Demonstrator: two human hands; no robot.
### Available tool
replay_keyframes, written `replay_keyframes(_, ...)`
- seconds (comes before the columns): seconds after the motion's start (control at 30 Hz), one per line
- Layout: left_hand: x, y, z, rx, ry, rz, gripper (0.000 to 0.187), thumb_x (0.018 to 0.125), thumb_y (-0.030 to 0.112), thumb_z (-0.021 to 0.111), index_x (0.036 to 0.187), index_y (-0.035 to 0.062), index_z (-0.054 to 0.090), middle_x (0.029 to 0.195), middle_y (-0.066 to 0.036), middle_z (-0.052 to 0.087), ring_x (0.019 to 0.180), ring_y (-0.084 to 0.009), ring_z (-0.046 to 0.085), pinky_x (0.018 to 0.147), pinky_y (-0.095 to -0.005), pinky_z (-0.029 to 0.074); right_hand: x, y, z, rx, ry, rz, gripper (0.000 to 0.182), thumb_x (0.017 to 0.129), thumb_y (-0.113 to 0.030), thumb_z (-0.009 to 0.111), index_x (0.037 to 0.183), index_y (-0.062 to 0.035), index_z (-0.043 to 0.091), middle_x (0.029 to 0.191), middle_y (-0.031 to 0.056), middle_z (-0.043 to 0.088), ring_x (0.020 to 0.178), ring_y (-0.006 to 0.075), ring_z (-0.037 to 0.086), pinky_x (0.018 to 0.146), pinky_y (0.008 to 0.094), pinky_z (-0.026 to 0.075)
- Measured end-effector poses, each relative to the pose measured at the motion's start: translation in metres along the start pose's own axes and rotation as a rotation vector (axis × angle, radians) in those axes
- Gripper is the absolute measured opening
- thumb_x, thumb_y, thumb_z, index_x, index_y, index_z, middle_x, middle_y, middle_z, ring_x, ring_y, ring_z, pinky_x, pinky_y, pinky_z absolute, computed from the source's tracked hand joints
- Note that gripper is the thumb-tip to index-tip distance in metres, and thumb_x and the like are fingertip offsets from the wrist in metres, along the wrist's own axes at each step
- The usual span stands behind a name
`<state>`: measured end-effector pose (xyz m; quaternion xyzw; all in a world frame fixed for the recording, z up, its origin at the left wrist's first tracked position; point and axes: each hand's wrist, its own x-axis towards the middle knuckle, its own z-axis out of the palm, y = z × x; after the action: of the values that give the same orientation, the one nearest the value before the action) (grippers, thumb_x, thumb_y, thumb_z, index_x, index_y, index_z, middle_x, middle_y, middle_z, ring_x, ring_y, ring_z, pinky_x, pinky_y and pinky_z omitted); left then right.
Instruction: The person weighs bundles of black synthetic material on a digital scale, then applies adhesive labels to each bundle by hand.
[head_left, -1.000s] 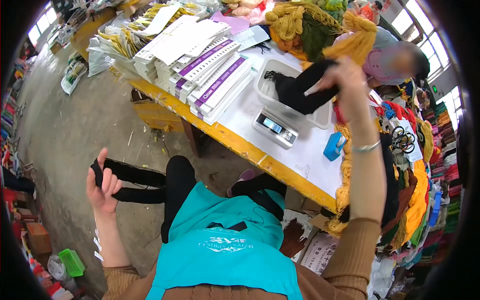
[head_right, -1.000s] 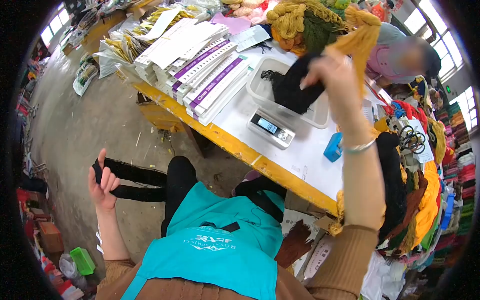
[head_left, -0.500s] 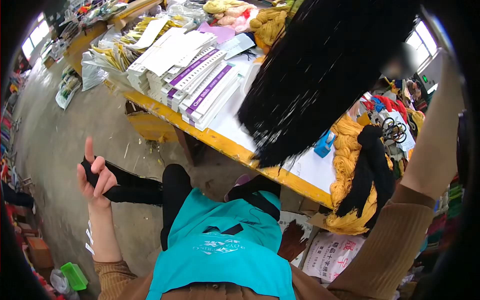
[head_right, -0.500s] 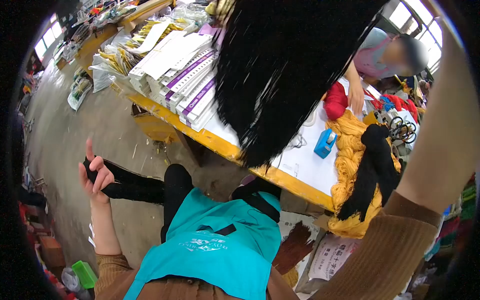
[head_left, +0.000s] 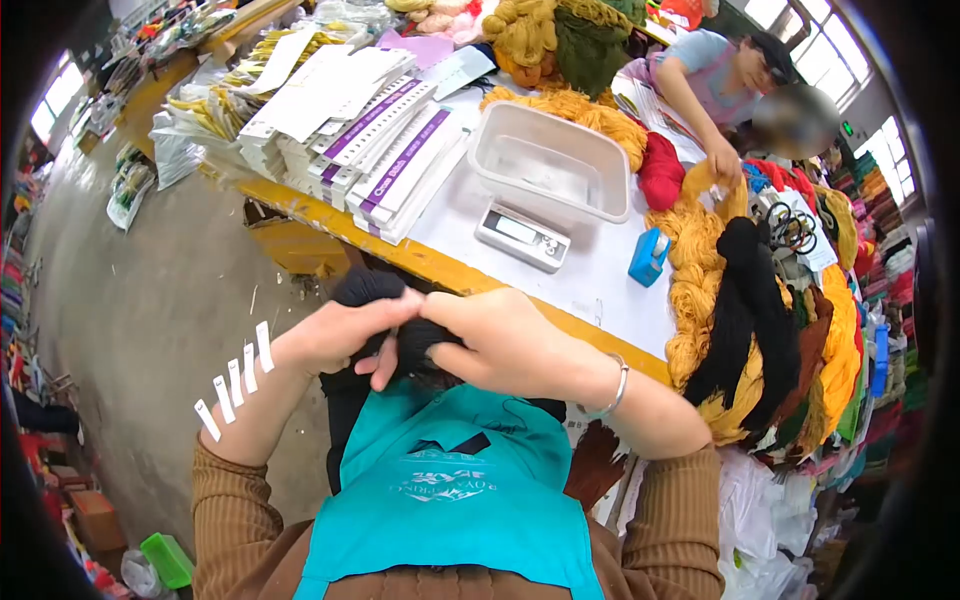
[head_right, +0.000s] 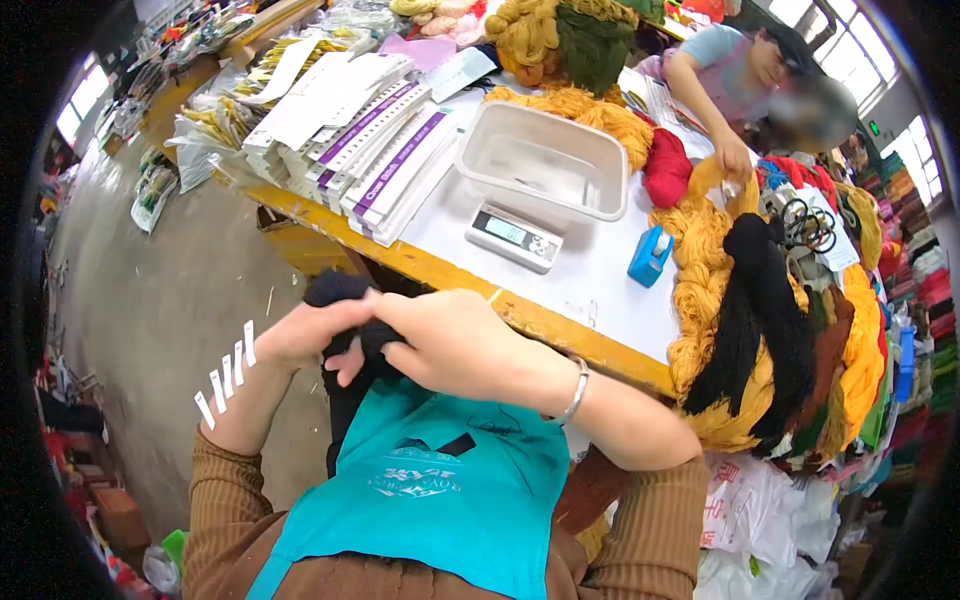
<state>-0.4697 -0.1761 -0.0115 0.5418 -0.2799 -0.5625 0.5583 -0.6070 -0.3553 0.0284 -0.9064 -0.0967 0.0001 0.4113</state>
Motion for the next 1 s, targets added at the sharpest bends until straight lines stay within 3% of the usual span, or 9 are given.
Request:
replay_keyframes(0.17,0.020,-0.012,0.011,-0.051,-0.291,-0.183,0.046,0.100,0.032,0.050,0.098,-0.0111,0.066,0.071,-0.011,0.067,0.038,-0.0106,0.049,0.034,-0.0220,0.032,-0.055,0.044,-0.007,0.345,-0.086,0.226,0.026,0.087,-0.008,0.064,0.112,-0.0030,0.062,0.091,0.0119,0.068,0.081,0.0175,0.065,0.074,0.0318,0.052)
replay_keyframes(0.27,0.026,-0.015,0.022,-0.058,-0.332,-0.206,0.043,0.100,0.032,0.051,0.097,-0.0089,0.066,0.072,-0.009,0.065,0.042,-0.0113,0.052,0.036,-0.0222,0.033,-0.092,0.095,-0.006,0.399,-0.017,0.204,0.032,0.088,-0.018,0.068,0.116,-0.0045,0.065,0.105,0.0101,0.070,0.098,0.0202,0.064,0.088,0.0332,0.051)
replay_keyframes(0.4,0.034,-0.019,0.028,0.000,-0.318,-0.175,0.037,0.102,0.031,0.050,0.097,-0.0022,0.065,0.076,-0.009,0.065,0.043,-0.0112,0.053,0.038,-0.0207,0.034,-0.146,0.212,-0.045,0.436,1.036,0.626,0.011,0.092,-0.016,0.063,0.098,-0.0078,0.068,0.095,0.0003,0.067,0.088,0.0101,0.061,0.075,0.0272,0.049)
replay_keyframes(0.5,0.041,-0.020,0.030,0.013,-0.294,-0.189,0.036,0.102,0.031,0.050,0.097,-0.0016,0.064,0.077,-0.009,0.066,0.044,-0.0109,0.053,0.038,-0.0207,0.035,-0.176,0.246,-0.070,0.420,1.336,0.730,0.009,0.093,-0.018,0.063,0.094,-0.0103,0.066,0.091,-0.0018,0.064,0.087,0.0072,0.058,0.073,0.0243,0.047)
replay_keyframes(0.6,0.046,-0.022,0.028,0.059,-0.287,-0.203,0.040,0.101,0.039,0.050,0.095,0.0022,0.065,0.073,-0.005,0.065,0.046,-0.0093,0.052,0.041,-0.0216,0.035,-0.140,0.195,-0.052,0.477,1.107,0.569,0.008,0.094,-0.015,0.062,0.096,-0.0078,0.065,0.093,0.0007,0.064,0.087,0.0075,0.058,0.075,0.0250,0.048)
replay_keyframes(0.67,0.055,-0.040,0.026,0.256,-0.241,-0.405,0.051,0.098,0.053,0.048,0.085,0.0079,0.068,0.064,-0.001,0.062,0.049,-0.0080,0.044,0.049,-0.0235,0.036,-0.104,0.147,-0.029,0.480,0.884,0.429,0.009,0.094,-0.010,0.061,0.096,-0.0030,0.066,0.096,0.0044,0.065,0.093,0.0113,0.061,0.083,0.0283,0.050)
replay_keyframes(0.73,0.061,-0.039,0.036,0.222,-0.300,-0.330,0.050,0.099,0.049,0.049,0.079,0.0071,0.067,0.064,-0.001,0.062,0.049,-0.0089,0.050,0.048,-0.0245,0.038,-0.065,0.097,-0.007,0.515,0.641,0.194,0.010,0.090,-0.007,0.063,0.096,0.0003,0.066,0.100,0.0053,0.066,0.092,0.0120,0.062,0.085,0.0266,0.049)
replay_keyframes(0.83,0.062,-0.028,0.053,0.285,-0.330,-0.349,0.046,0.100,0.039,0.050,0.073,0.0045,0.064,0.066,-0.002,0.065,0.050,-0.0087,0.055,0.049,-0.0248,0.041,-0.013,0.065,0.019,0.362,0.320,0.012,0.015,0.083,-0.007,0.067,0.096,0.0000,0.068,0.104,0.0129,0.067,0.105,0.0258,0.062,0.092,0.0354,0.048)
replay_keyframes(1.0,0.068,-0.048,0.056,0.381,-0.399,-0.419,0.043,0.100,0.041,0.054,0.081,0.0033,0.064,0.062,-0.003,0.063,0.049,-0.0109,0.055,0.051,-0.0248,0.044,0.048,0.057,0.049,0.473,-0.173,0.172,0.023,0.088,-0.016,0.066,0.100,0.0036,0.067,0.107,0.0110,0.065,0.093,0.0139,0.063,0.082,0.0292,0.052)
